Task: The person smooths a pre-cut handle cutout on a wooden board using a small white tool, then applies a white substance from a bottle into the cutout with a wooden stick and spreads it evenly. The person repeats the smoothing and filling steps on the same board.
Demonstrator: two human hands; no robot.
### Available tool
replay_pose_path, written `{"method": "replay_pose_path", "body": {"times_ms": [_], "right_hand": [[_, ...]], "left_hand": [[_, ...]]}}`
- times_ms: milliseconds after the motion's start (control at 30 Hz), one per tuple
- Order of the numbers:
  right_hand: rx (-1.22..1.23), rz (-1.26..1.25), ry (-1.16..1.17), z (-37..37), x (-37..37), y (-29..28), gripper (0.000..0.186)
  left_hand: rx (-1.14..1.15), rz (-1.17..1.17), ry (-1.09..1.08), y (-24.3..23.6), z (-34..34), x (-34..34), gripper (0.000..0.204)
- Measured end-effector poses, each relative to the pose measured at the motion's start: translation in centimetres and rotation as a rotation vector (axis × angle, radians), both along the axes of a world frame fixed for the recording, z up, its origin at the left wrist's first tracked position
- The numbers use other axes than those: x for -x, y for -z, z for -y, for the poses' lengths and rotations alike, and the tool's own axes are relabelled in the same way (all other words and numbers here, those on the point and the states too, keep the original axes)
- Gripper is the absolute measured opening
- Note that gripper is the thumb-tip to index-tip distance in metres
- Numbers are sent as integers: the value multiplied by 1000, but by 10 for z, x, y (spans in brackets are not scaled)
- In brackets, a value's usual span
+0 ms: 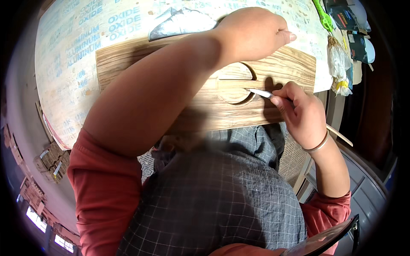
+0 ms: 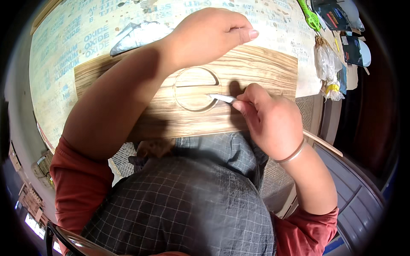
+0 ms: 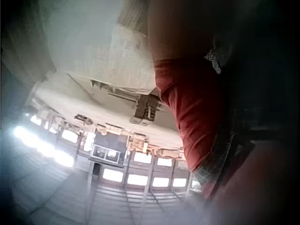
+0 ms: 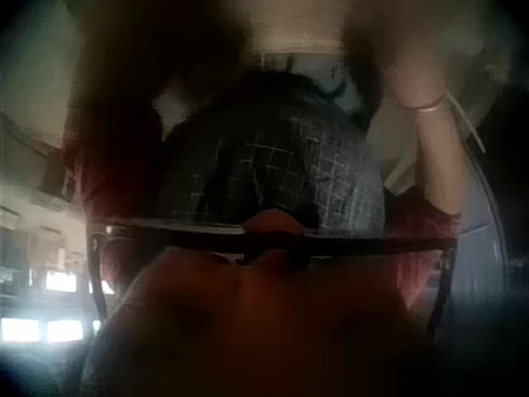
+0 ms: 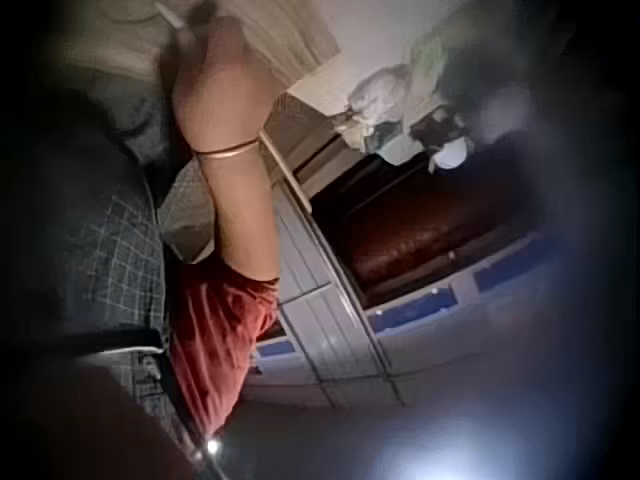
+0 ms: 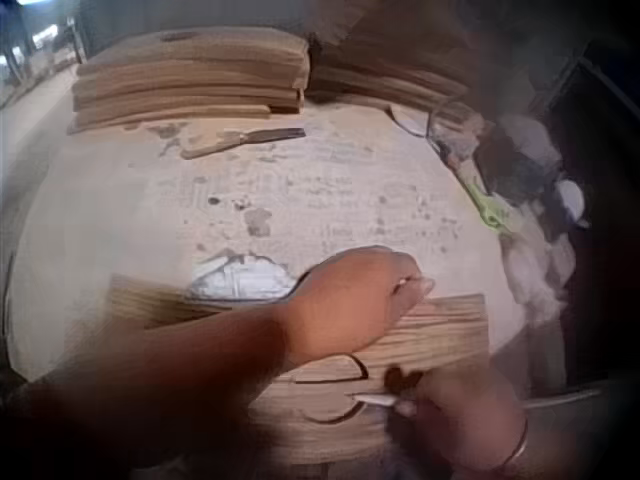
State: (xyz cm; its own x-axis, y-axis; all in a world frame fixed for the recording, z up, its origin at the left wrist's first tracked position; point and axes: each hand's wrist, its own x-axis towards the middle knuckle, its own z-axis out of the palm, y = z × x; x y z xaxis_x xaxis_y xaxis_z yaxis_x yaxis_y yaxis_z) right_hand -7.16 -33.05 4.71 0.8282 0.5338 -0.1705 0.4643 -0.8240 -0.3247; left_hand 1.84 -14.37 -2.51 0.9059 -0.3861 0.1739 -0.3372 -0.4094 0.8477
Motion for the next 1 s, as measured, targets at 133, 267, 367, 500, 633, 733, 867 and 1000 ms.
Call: {"method": "replay_pose_path", "body": {"times_ms": [133, 267, 367, 500, 633, 733, 867, 1000], "right_hand": [[-76, 58, -93, -22, 2, 5, 22], [-48, 245, -262, -14, 0, 7, 28], [-6, 222, -288, 7, -7, 1, 30], [-23, 212, -291, -30, 2, 14, 36], [4, 241, -312, -16, -2, 5, 34], [62, 291, -340, 3, -1, 2, 32], [3, 364, -355, -26, 7, 14, 33], [151, 328, -349, -17, 5, 1, 29]], "left_hand": [[-45, 37, 30, 7, 4, -2, 35], [-15, -10, 23, 2, 1, -2, 36], [-21, 0, 15, 1, 0, -1, 38], [-54, 77, 33, 11, 6, -5, 36], [-52, -30, 45, 1, -2, 1, 35], [-32, 12, 22, 5, 3, -1, 37], [-67, 42, 42, 6, 4, -1, 36], [-35, -39, 22, -2, -2, 1, 33]]}}
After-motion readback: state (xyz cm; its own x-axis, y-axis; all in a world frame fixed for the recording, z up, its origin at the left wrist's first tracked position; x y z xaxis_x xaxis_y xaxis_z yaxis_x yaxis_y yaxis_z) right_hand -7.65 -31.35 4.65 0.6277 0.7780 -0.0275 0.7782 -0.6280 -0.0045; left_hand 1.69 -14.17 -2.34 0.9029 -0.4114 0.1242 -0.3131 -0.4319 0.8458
